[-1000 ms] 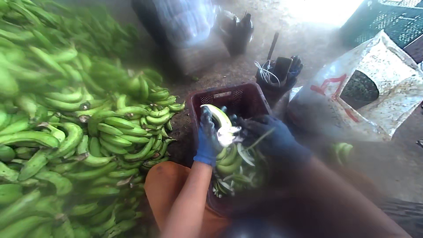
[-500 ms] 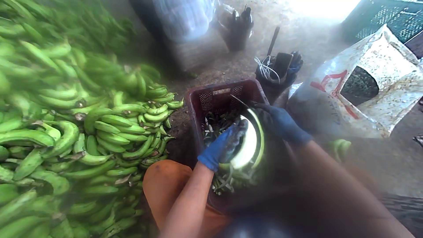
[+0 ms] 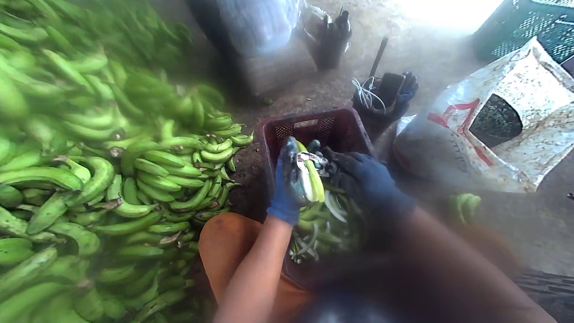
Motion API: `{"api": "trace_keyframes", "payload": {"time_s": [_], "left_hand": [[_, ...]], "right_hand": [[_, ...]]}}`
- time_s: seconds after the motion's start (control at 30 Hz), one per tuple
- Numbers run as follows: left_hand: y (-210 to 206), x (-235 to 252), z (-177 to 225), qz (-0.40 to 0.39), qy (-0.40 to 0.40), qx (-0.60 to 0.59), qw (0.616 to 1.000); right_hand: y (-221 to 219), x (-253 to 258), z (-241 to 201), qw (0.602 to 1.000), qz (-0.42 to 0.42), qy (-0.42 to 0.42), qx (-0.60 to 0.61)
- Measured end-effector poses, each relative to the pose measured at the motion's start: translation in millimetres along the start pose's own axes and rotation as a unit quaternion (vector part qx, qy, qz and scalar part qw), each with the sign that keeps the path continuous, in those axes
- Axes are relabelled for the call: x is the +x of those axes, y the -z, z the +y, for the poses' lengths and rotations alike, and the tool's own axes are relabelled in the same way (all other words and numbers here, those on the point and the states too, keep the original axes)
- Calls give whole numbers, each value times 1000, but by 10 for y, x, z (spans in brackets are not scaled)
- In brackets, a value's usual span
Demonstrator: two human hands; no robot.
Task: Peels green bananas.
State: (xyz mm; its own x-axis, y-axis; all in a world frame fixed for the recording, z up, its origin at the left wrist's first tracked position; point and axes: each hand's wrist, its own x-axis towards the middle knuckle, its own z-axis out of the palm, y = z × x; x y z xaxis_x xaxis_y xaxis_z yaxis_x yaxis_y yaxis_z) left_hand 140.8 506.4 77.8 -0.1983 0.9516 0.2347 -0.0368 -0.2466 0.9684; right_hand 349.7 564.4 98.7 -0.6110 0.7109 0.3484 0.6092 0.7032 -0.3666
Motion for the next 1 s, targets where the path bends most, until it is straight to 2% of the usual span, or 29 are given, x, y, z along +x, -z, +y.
{"api": "trace_keyframes", "payload": {"time_s": [0.07,0.13,0.2,0.27,0.33,0.37,0.43,0.5,0.57,0.63,0.7,0.77,0.8,0.9,0.97,1.0], "left_hand": [[-23,-19,68,-2,31,132,991],[-67,-27,138,-17,113,172,978],[-123,-40,159,-57,131,173,975],[-146,-46,156,-104,125,150,975],[-134,-37,152,-109,158,92,977],[-108,-19,147,-90,190,41,977],[-18,39,122,-57,231,-66,969],[97,100,-13,-63,185,-161,967],[140,181,-104,-78,155,-262,949],[80,168,29,-43,150,-237,959],[22,78,151,-23,111,-65,991],[-12,-24,195,-56,50,103,992],[-16,-49,195,-86,15,149,985],[-1,-15,183,-136,-17,164,977],[38,72,146,-93,-55,180,978],[76,112,106,-63,-94,210,971]], "right_hand": [[-18,-19,82,1000,-2,-15,-12],[-55,-22,172,999,-5,-40,-25],[-89,-1,266,990,-49,-131,3],[-89,60,459,955,-129,-258,76],[-78,51,603,925,-163,-319,128],[-79,14,607,927,-147,-316,138],[-67,-69,518,957,-102,-235,139],[9,-108,355,987,-85,-92,99],[55,-141,232,996,-55,31,62],[72,-154,178,995,-30,82,41],[108,-128,157,998,-31,56,22],[113,-83,225,999,-46,-20,4],[113,-53,283,996,-54,-71,0],[172,49,403,977,-58,-201,37],[193,1,483,980,-43,-182,74],[195,-64,503,988,-38,-124,86]]}}
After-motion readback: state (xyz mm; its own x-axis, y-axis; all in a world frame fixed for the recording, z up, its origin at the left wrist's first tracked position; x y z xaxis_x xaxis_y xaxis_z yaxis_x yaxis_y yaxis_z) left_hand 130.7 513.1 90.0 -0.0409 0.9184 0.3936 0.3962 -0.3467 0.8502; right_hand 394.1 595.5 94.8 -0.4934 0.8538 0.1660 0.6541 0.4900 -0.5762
